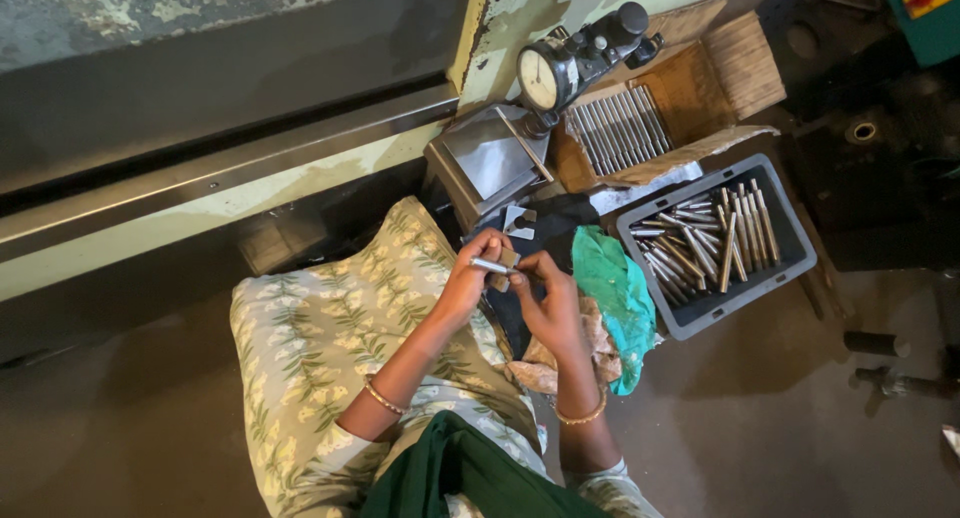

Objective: The person repeatedly picks up metal rods from a bin, wipes them with a cloth, and rubs them against a textured metal surface on a machine. The person then opens a machine door, places the rod inside, and closes the door before repeating the process with another rod.

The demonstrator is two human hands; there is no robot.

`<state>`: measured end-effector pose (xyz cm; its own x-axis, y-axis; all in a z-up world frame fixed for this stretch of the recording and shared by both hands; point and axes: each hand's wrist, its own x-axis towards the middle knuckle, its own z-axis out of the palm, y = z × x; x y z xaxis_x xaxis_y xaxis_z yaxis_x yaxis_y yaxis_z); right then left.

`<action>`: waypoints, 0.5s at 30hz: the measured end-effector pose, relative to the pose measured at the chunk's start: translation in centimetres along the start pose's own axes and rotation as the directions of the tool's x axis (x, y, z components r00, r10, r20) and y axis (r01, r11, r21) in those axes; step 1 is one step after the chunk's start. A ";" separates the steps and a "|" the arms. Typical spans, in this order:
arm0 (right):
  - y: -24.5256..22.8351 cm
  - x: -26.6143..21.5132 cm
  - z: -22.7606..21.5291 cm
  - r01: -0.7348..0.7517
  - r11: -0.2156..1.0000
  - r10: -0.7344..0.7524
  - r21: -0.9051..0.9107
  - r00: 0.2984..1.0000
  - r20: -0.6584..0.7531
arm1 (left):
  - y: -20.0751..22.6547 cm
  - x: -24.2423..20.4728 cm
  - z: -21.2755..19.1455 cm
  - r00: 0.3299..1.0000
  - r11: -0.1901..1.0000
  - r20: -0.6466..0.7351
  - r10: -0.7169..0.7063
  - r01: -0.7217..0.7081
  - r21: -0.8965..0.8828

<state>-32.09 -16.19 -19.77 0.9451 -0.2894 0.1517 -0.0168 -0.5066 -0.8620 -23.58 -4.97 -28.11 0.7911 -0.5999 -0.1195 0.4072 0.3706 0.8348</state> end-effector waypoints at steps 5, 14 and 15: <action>0.3 -0.2 -0.2 -0.006 0.999 0.005 0.032 1.000 0.023 | 0.0 0.0 0.0 1.000 1.000 0.017 -0.025 0.025 0.005; 1.2 -0.5 -0.7 -0.150 0.984 0.146 0.092 0.988 0.044 | -0.2 -0.4 0.3 0.992 0.994 0.104 0.078 -0.085 0.069; 1.4 -0.4 -0.7 -0.144 0.986 0.140 0.084 0.989 0.047 | -0.1 -0.4 0.3 0.992 0.994 0.104 0.069 -0.078 0.080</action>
<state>-32.79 -17.38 -20.69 0.9477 -0.3190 0.0063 -0.1250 -0.3893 -0.9126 -24.02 -4.98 -28.00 0.7657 -0.6432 -0.0048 0.3063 0.3580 0.8820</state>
